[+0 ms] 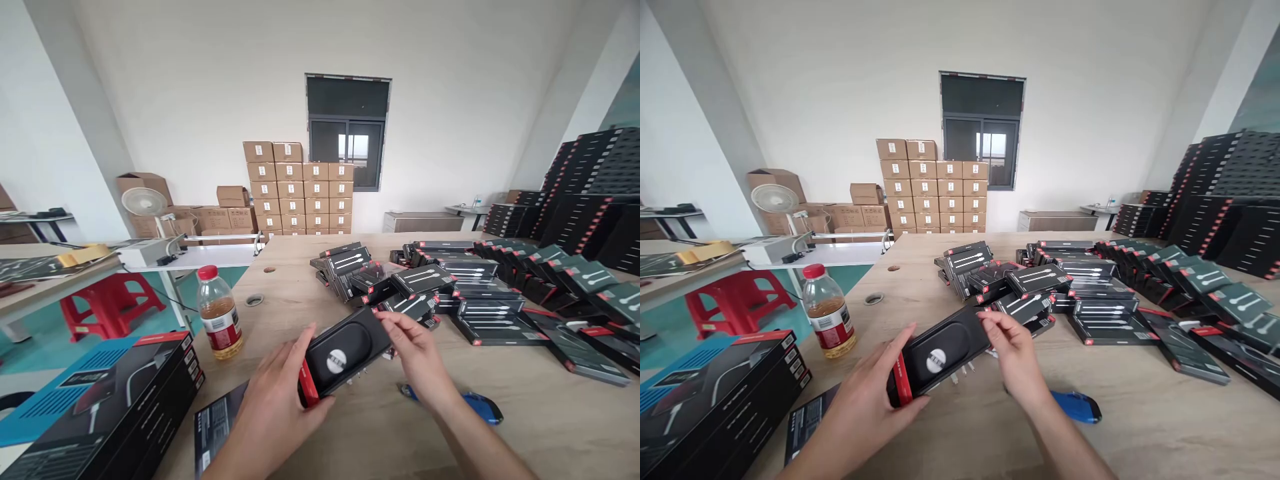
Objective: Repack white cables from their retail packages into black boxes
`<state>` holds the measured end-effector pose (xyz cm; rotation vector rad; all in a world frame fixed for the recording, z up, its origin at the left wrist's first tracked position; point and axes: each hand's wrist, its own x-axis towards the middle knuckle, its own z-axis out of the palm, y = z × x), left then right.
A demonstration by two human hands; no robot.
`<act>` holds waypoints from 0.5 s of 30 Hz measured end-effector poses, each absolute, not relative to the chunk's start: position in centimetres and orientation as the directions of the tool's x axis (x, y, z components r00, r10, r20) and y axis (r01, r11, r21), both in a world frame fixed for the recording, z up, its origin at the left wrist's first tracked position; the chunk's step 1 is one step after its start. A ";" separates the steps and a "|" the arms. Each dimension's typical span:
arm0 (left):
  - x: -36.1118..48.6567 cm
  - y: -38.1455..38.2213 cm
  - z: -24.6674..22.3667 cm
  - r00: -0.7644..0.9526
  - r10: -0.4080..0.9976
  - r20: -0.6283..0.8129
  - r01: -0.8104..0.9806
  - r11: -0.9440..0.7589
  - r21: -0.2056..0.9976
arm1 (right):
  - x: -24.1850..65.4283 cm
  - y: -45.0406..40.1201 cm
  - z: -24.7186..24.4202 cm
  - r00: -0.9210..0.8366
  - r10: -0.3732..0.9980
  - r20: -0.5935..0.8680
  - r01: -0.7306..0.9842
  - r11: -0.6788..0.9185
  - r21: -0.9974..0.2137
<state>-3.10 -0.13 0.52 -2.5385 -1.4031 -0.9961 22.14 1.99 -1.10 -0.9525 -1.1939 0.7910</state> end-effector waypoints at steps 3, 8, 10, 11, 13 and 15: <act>-3.1 -0.2 0.7 0.409 0.688 0.599 0.749 -0.628 0.210 | 19.3 0.7 -1.0 0.038 0.869 0.493 -0.006 0.493 -0.870; -3.0 -0.3 1.2 0.466 0.626 0.625 0.698 -0.695 0.176 | 17.0 -0.8 -1.2 -0.161 0.852 0.498 -0.060 0.495 -0.867; -3.0 -0.4 1.3 0.499 0.614 0.611 0.690 -0.708 0.148 | 16.9 -0.9 -1.0 -0.178 0.877 0.447 -0.111 0.433 -0.894; -2.9 -0.5 1.3 0.520 0.611 0.597 0.687 -0.714 0.133 | 17.0 -0.9 -0.9 -0.183 0.885 0.428 -0.145 0.407 -0.902; -2.8 -0.7 1.3 0.552 0.606 0.573 0.679 -0.725 0.114 | 17.0 -0.8 -0.6 -0.168 0.893 0.418 -0.212 0.382 -0.900; -2.6 -1.0 1.3 0.548 0.599 0.585 0.668 -0.733 0.125 | 17.1 -0.7 -0.2 -0.119 0.895 0.430 -0.257 0.391 -0.884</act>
